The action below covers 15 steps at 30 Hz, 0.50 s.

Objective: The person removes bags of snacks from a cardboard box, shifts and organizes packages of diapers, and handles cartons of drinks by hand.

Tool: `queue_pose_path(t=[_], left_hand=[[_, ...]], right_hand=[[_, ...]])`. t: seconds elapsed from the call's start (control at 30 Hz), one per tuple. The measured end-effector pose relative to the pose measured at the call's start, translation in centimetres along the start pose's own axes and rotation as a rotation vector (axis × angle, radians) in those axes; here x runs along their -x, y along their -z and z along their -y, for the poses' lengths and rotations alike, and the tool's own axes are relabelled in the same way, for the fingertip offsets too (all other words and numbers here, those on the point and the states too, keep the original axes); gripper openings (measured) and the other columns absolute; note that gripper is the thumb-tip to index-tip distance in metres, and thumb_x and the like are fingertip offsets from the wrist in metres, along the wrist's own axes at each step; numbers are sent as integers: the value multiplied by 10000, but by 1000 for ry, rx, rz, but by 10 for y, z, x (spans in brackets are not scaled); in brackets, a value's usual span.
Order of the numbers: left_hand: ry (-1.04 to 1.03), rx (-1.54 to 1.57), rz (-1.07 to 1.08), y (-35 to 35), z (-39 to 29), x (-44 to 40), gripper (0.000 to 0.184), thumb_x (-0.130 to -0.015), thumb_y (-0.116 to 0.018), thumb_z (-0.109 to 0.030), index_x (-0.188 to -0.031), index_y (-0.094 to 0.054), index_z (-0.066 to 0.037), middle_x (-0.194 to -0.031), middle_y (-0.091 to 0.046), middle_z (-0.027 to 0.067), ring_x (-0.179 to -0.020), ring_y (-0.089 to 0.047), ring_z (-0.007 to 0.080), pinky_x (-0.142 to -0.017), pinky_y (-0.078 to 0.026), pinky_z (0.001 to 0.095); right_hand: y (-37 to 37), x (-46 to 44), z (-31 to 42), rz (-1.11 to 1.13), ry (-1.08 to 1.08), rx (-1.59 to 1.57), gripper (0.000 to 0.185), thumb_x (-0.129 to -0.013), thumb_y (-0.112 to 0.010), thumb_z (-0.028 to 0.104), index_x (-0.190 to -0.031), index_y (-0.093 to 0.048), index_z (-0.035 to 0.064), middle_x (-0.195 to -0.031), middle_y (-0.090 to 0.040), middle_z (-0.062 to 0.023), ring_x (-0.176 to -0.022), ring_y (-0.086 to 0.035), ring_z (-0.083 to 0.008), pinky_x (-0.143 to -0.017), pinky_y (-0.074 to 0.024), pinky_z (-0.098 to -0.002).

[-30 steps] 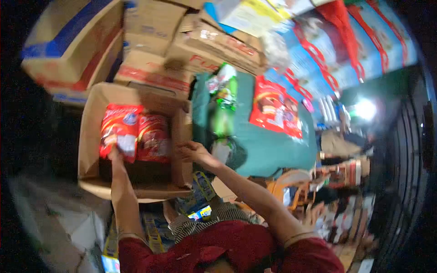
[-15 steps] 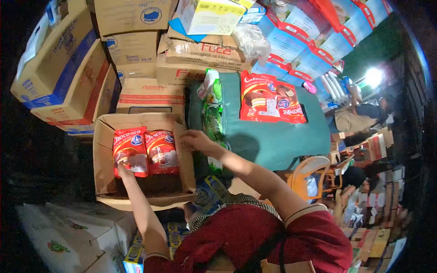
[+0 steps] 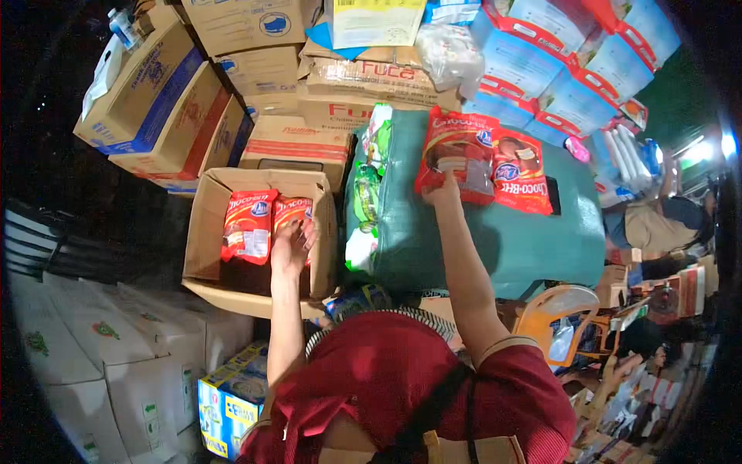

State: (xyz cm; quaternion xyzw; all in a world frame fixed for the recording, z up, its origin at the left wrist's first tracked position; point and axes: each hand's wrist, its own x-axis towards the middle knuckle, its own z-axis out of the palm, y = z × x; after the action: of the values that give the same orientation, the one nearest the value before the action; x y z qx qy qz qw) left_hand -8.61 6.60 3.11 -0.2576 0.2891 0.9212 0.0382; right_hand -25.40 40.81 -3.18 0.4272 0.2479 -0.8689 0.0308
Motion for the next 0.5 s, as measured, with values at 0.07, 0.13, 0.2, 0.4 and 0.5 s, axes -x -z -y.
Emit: queue_pose_path(t=[0.07, 0.13, 0.2, 0.4, 0.5], left_hand=[[-11, -31, 2, -7, 0, 7, 258, -802, -495, -124, -1043, -451, -45, -966, -507, 100, -878, -501, 217, -852, -414, 370], [-26, -43, 32, -10, 0, 13, 256, -814, -491, -151, -1050, -458, -56, -960, -514, 80, -883, -505, 203, -833, -421, 338], [-34, -42, -6, -6, 3, 16, 220, -816, -487, -145, -1021, -477, -65, -939, -516, 59, -876, -504, 197, -818, -424, 329], [-17, 48, 9, 12, 8, 17, 139, -805, -488, -120, -939, -510, -93, -864, -527, 42, -809, -517, 195, -762, -437, 311], [-27, 45, 1, 14, 8, 17, 142, -793, -491, -103, -934, -503, -95, -856, -538, 62, -782, -525, 201, -735, -450, 332]], right_hand=[[-4, 8, -1, -136, 24, -80, 331, -725, -574, 492, -898, -534, 213, -786, -588, 13, -721, -537, -174, -605, -429, -373], [8, -12, -4, 35, 124, -112, 319, -743, -554, 485, -917, -536, 219, -804, -600, 7, -734, -549, -176, -578, -433, -354], [20, -23, -3, 152, 211, -107, 307, -766, -528, 472, -936, -536, 217, -835, -603, -1, -758, -555, -174, -560, -442, -337], [12, -1, 3, 0, 346, 79, 236, -816, -518, 304, -997, -531, 153, -991, -553, -33, -857, -533, -152, -565, -478, -349], [-32, 58, -2, 113, 670, -33, 287, -772, -560, 155, -1045, -511, 80, -1027, -532, -38, -872, -526, -151, -647, -470, -342]])
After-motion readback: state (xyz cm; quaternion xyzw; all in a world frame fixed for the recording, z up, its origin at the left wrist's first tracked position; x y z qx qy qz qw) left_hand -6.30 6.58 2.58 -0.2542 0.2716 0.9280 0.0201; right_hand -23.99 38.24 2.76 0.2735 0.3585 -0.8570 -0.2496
